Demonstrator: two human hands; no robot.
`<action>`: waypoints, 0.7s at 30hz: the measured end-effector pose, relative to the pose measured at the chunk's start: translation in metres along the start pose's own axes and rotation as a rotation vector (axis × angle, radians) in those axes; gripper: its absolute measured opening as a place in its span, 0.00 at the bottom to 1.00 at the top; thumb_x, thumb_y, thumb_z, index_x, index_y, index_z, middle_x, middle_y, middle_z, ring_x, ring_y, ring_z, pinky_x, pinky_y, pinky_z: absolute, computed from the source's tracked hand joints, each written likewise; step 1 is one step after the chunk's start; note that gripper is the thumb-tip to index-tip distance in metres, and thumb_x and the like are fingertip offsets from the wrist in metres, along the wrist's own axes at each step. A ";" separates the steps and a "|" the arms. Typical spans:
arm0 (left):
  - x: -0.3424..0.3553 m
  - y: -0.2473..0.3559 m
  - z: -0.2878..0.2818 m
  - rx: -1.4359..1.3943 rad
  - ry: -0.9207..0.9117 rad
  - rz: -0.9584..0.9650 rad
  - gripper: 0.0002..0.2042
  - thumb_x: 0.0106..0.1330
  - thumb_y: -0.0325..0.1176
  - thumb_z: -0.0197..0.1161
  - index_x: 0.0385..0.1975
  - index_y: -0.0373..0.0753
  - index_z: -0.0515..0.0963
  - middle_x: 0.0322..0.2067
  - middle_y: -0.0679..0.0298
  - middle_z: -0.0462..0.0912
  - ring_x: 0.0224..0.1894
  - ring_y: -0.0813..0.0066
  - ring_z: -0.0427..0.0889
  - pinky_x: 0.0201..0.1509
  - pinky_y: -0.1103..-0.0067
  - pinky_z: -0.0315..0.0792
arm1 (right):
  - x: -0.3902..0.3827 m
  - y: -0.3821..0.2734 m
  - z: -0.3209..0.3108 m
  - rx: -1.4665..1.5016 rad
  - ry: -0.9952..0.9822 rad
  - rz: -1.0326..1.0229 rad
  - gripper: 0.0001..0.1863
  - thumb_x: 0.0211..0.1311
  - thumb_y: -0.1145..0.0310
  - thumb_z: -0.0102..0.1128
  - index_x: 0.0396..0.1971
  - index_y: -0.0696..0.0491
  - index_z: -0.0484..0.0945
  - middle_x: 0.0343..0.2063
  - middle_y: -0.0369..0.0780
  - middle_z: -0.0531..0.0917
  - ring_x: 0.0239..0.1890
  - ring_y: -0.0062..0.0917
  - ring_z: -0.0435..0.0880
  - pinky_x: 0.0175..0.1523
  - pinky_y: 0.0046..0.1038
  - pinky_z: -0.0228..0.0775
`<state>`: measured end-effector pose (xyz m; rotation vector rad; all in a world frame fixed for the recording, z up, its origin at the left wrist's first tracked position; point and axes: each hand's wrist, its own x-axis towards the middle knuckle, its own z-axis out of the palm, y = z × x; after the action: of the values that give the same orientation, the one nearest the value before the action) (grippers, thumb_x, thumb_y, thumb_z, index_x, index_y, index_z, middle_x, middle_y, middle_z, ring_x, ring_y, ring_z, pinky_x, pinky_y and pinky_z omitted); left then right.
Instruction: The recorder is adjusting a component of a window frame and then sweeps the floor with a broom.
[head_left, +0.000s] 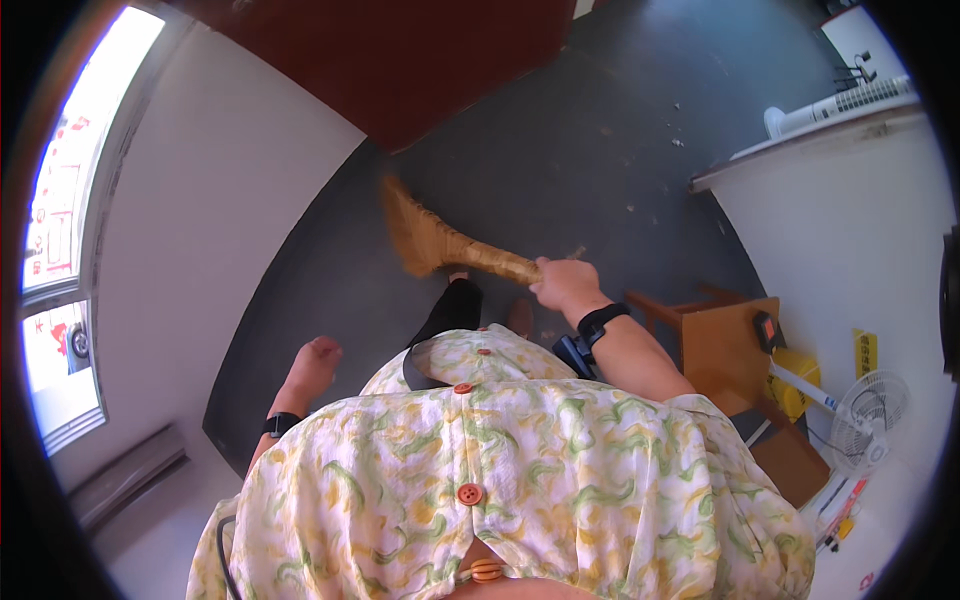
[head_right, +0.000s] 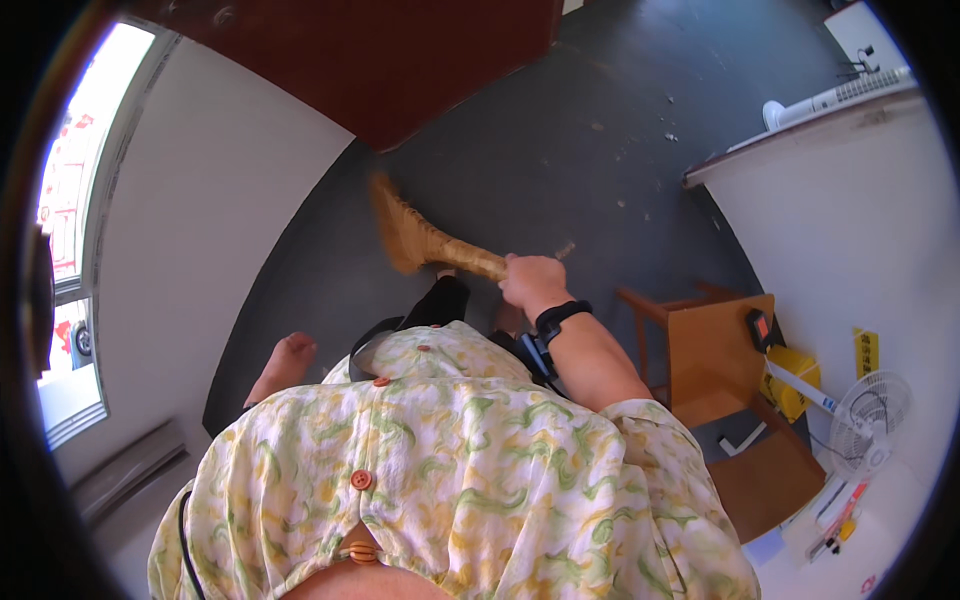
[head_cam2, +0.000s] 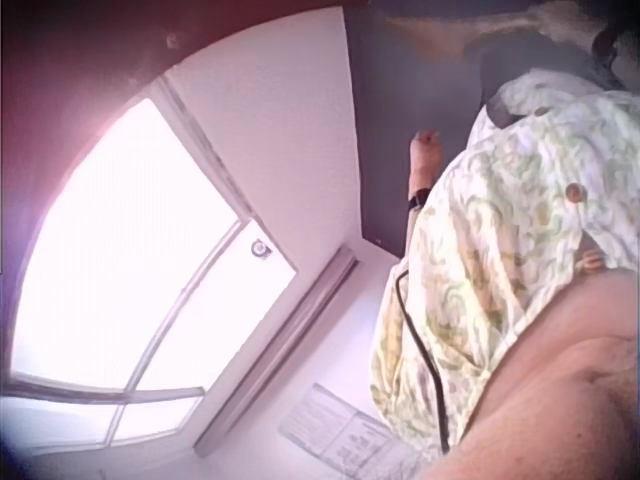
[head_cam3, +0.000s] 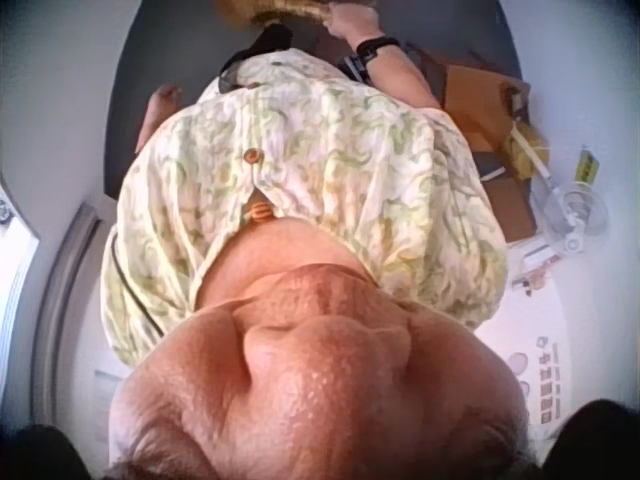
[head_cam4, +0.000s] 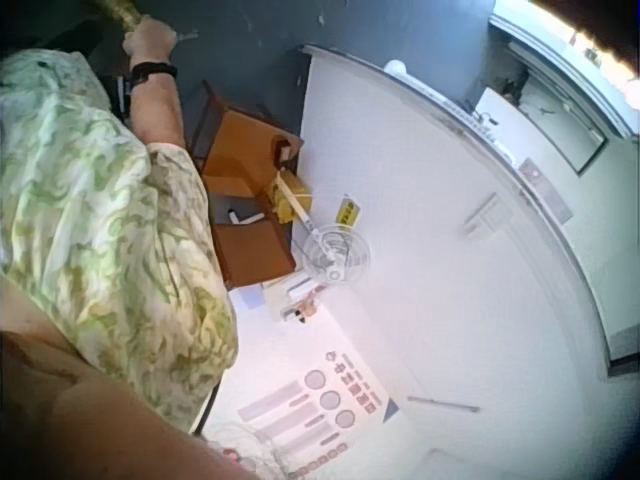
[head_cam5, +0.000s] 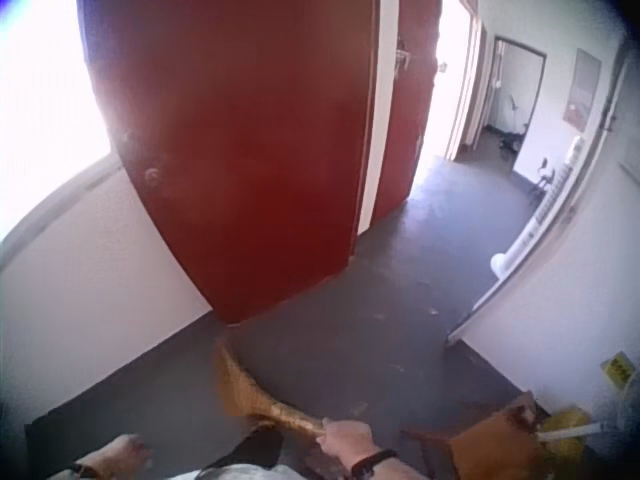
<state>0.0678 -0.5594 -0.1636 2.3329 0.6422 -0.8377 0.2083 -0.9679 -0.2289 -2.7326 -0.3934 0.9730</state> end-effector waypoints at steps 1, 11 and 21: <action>0.008 -0.011 0.002 -0.032 0.006 0.020 0.10 0.61 0.34 0.60 0.36 0.34 0.79 0.31 0.56 0.82 0.35 0.66 0.80 0.42 0.74 0.73 | 0.006 0.008 -0.007 -0.023 -0.002 0.033 0.20 0.54 0.52 0.58 0.45 0.45 0.76 0.34 0.41 0.84 0.40 0.37 0.82 0.44 0.39 0.73; 0.106 -0.065 -0.008 -0.120 -0.072 -0.148 0.11 0.60 0.35 0.59 0.36 0.35 0.80 0.34 0.54 0.83 0.39 0.64 0.82 0.44 0.73 0.74 | 0.007 0.063 -0.143 -0.180 0.110 0.555 0.21 0.56 0.52 0.57 0.44 0.49 0.76 0.38 0.44 0.83 0.44 0.39 0.81 0.48 0.39 0.71; 0.227 -0.077 -0.026 0.104 0.006 0.072 0.10 0.64 0.35 0.53 0.34 0.36 0.78 0.36 0.51 0.82 0.40 0.54 0.81 0.43 0.68 0.76 | -0.001 0.054 -0.171 -0.124 0.131 0.484 0.28 0.51 0.54 0.62 0.52 0.47 0.70 0.33 0.46 0.83 0.39 0.42 0.82 0.44 0.40 0.72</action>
<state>0.1885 -0.4321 -0.3296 2.4375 0.5245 -0.8505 0.3272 -1.0381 -0.1146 -3.0542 0.2536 0.8830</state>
